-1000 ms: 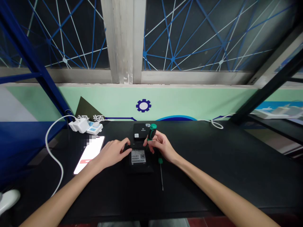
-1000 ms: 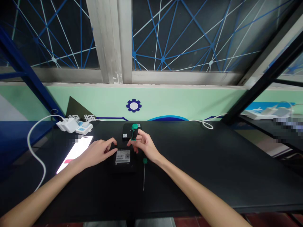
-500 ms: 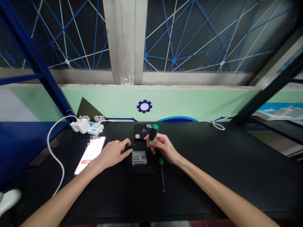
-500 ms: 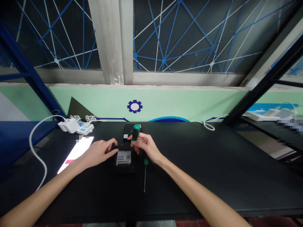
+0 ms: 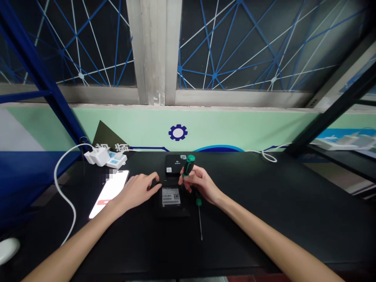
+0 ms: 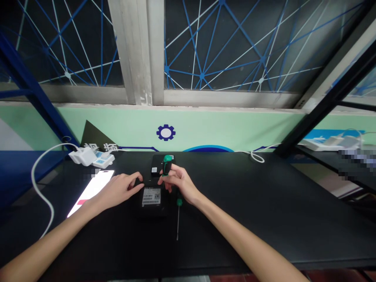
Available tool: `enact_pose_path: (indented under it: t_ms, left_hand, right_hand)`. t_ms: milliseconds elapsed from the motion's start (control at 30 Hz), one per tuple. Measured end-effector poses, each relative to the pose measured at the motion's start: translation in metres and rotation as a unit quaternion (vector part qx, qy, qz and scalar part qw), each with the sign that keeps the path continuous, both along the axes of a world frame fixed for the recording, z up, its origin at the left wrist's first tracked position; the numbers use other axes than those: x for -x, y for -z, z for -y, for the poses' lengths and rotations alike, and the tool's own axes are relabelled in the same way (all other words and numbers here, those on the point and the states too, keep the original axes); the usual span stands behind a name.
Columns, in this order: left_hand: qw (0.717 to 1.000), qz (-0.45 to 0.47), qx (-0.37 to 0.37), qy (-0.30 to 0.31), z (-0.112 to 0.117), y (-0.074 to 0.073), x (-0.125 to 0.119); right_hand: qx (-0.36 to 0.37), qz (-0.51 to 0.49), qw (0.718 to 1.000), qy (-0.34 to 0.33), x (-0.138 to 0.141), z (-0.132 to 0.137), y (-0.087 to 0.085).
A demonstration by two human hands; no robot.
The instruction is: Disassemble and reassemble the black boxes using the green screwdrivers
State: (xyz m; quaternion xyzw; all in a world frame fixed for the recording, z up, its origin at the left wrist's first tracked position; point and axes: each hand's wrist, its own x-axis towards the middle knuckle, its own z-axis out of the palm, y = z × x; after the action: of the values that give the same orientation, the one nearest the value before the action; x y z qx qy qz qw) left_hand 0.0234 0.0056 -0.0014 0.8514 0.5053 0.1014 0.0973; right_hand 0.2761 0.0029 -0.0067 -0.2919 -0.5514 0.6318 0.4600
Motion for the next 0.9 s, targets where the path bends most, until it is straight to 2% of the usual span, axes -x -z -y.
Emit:
enact_pose_path:
  t_ms: [467, 733, 900]
  left_hand:
    - [1.0, -0.006, 0.002, 0.004, 0.0007, -0.0021, -0.0004]
    - [1.0, -0.002, -0.001, 0.007, 0.0003, 0.001, 0.002]
    - [1.0, -0.003, 0.001, 0.006, 0.0011, -0.002, 0.0007]
  right_hand:
    - [0.004, -0.02, 1.0, -0.004, 0.0014, 0.0022, -0.0016]
    - [0.007, 0.005, 1.0, 0.001, -0.0004, -0.0002, 0.0013]
    - [0.014, 0.0, 1.0, 0.001, 0.0006, 0.001, 0.0]
